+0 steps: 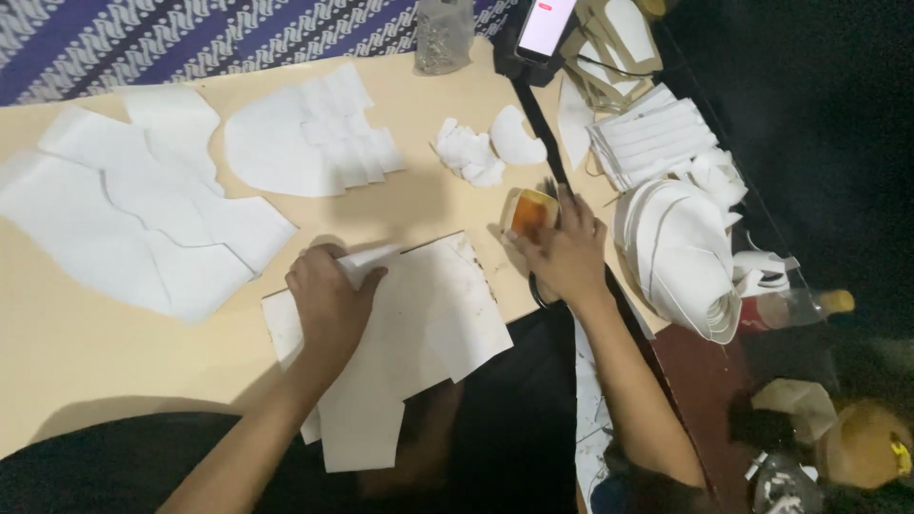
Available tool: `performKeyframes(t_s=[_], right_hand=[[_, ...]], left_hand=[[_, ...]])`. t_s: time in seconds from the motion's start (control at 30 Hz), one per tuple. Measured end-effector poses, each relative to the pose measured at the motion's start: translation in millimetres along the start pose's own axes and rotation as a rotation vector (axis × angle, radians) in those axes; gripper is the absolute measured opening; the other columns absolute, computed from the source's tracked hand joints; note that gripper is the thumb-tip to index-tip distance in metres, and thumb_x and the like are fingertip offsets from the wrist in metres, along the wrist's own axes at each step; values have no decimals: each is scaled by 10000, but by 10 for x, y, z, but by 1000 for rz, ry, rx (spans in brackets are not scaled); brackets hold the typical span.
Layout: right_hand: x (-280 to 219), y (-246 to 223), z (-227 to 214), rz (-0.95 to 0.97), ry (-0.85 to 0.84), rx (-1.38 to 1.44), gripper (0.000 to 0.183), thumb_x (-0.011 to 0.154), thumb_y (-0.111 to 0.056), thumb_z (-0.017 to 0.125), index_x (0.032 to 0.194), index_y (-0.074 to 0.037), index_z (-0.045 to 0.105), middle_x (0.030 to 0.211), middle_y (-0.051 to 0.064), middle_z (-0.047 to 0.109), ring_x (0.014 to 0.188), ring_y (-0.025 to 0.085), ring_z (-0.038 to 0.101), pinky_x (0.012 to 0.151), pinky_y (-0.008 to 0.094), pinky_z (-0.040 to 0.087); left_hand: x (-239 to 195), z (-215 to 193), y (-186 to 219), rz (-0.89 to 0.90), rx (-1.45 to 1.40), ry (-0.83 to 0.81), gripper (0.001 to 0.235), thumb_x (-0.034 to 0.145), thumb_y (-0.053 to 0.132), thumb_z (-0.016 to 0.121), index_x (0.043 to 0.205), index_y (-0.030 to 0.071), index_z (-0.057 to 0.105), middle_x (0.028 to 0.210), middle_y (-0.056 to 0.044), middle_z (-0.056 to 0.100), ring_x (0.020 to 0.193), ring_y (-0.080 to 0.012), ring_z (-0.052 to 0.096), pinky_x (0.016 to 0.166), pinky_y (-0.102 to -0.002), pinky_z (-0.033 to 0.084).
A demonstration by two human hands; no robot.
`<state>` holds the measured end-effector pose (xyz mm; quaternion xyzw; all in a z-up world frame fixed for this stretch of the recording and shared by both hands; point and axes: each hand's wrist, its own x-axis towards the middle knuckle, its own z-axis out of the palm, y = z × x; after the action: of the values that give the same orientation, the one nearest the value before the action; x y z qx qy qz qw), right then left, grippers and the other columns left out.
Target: The person sits on the floor and uses scissors to cut white fabric pieces into smaller shapes. They repeatedly pick up fabric, cut along edges, and place the cut pieces into a growing pile on the table.
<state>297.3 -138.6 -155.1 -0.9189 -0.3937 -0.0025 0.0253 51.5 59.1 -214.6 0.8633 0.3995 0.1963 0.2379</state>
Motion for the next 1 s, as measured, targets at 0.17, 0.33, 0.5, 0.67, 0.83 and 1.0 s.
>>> performKeyframes(t_s=[0.17,0.33,0.5,0.67,0.83,1.0], right_hand=[[-235,95,-103,-48,246,-11,497,1069,-570,458,1150,-202,783,1489,152,503,1362,391,418,1018,528,351],[-344,215,15,-96,183,-98,504,1063,-596,427,1025,-269,808,1439,42,575,1360,280,476,1058,486,350],[-363,286,110,-109,139,-123,485,1049,-606,416,1157,-291,768,1456,36,548,1399,285,431,1081,508,327],[-362,305,98,-120,218,-114,419,1059,-520,453,1201,-249,740,1431,69,536,1373,290,443,1049,470,353],[-416,259,74,-142,332,-64,345,1017,-361,536,1259,-189,713,1409,125,526,1340,344,471,1006,486,389],[-505,190,-85,-120,383,-99,439,1023,-406,575,660,-160,585,1066,-3,667,1195,211,588,953,405,387]], left_hand=[[234,246,-358,-260,-571,-213,439,975,507,689,1036,73,724,923,-148,692,952,-316,673,859,-431,506],[236,-741,59,-391,-784,-483,1092,832,740,618,1521,-81,405,1488,-344,493,1438,-439,450,1137,-586,389],[129,-1251,346,-151,-794,-594,576,896,477,669,1152,-37,712,945,-249,781,865,-316,759,769,-454,604],[101,-1851,865,-90,-721,-628,461,786,406,749,967,-15,796,838,-226,778,781,-302,716,691,-448,586],[185,-1985,983,-23,-600,-654,440,729,393,746,959,24,816,835,-241,773,779,-366,741,665,-490,582],[182,-2041,1034,46,-485,-697,437,690,337,716,972,26,837,837,-281,765,805,-431,767,681,-559,590]])
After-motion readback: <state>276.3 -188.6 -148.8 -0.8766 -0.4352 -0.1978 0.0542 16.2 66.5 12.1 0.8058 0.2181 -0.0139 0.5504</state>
